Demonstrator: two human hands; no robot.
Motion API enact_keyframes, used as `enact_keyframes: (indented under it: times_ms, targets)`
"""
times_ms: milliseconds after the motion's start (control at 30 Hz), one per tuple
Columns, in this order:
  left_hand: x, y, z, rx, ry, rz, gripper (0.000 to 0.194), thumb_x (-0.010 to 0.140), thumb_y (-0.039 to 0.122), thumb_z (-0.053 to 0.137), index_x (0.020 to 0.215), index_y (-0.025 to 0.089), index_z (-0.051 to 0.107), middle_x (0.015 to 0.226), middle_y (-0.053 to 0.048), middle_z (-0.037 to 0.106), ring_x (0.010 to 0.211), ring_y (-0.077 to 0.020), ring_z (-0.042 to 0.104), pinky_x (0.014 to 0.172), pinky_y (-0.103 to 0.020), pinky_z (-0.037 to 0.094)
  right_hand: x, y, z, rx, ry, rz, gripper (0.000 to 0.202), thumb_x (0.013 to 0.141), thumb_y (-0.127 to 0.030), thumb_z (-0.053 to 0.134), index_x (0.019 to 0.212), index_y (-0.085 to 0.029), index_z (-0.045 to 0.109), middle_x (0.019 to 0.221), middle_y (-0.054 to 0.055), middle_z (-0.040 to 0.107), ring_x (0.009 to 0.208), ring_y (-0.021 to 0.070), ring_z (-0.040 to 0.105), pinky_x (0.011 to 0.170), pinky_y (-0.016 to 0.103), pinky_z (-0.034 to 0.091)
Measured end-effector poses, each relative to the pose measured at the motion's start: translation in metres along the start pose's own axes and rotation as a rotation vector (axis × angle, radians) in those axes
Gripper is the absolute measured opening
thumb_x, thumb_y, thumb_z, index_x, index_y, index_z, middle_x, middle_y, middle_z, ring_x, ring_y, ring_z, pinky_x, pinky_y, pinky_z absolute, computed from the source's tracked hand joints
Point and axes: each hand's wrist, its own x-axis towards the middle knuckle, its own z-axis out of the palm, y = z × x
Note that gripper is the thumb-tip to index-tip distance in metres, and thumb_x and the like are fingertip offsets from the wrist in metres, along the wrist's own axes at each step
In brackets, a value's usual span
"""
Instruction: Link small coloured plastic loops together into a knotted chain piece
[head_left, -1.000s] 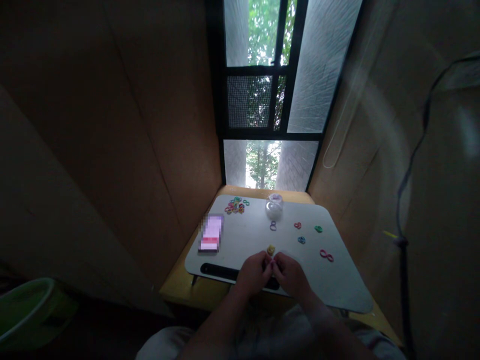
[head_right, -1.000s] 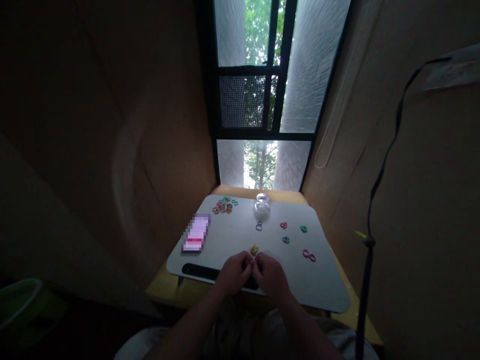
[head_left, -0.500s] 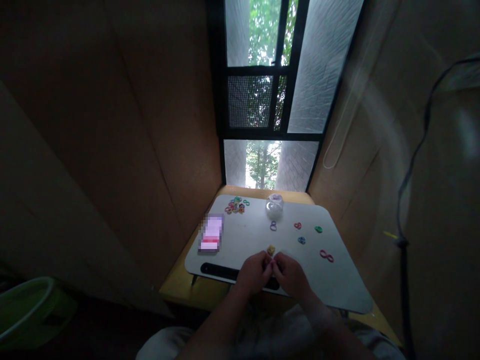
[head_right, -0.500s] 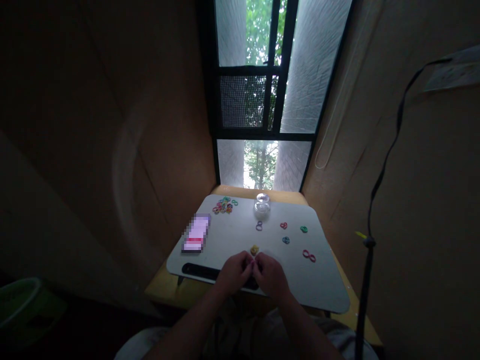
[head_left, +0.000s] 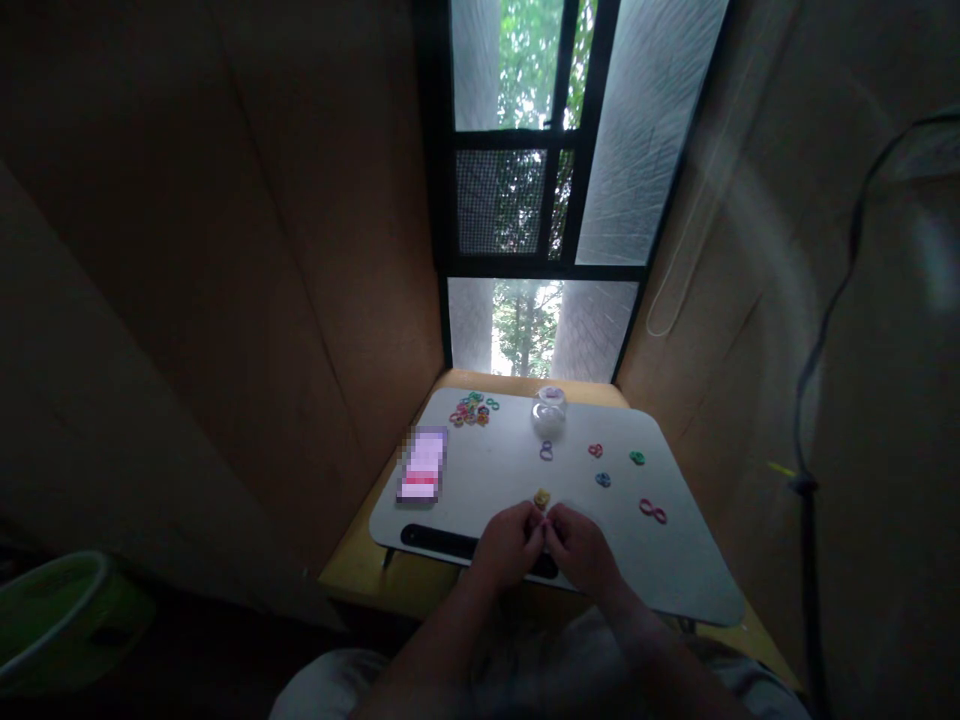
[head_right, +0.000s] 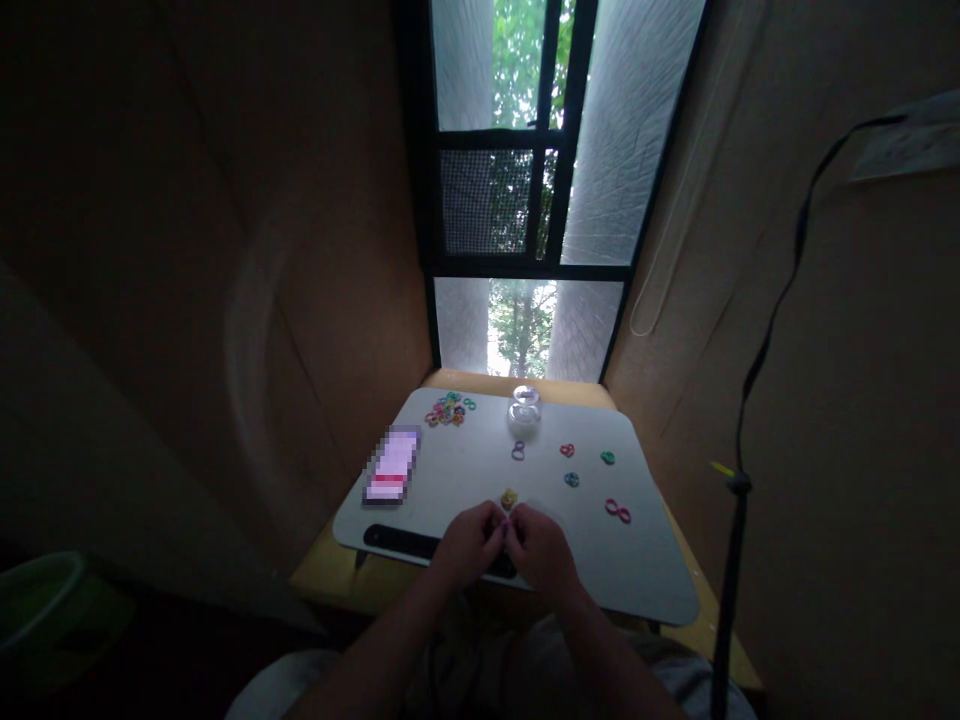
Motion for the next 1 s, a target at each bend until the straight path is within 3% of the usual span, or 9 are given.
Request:
enact_keyframes:
  times_ms: [1000]
  targets:
    - [-0.0010, -0.0016, 0.0009, 0.005, -0.003, 0.005, 0.009, 0.087, 0.025, 0.052, 0.084, 0.020, 0.058, 0.075, 0.001, 0.063, 0.068, -0.0135, 0.055, 0.062, -0.024, 0.036, 0.0001, -0.0002, -0.0010, 0.001, -0.022, 0.013, 0.016, 0.088, -0.026, 0.047, 0.075, -0.020, 0.055, 0.068, 0.001, 0.060, 0.064, 0.0152, 0.054, 0.060, 0.025, 0.036]
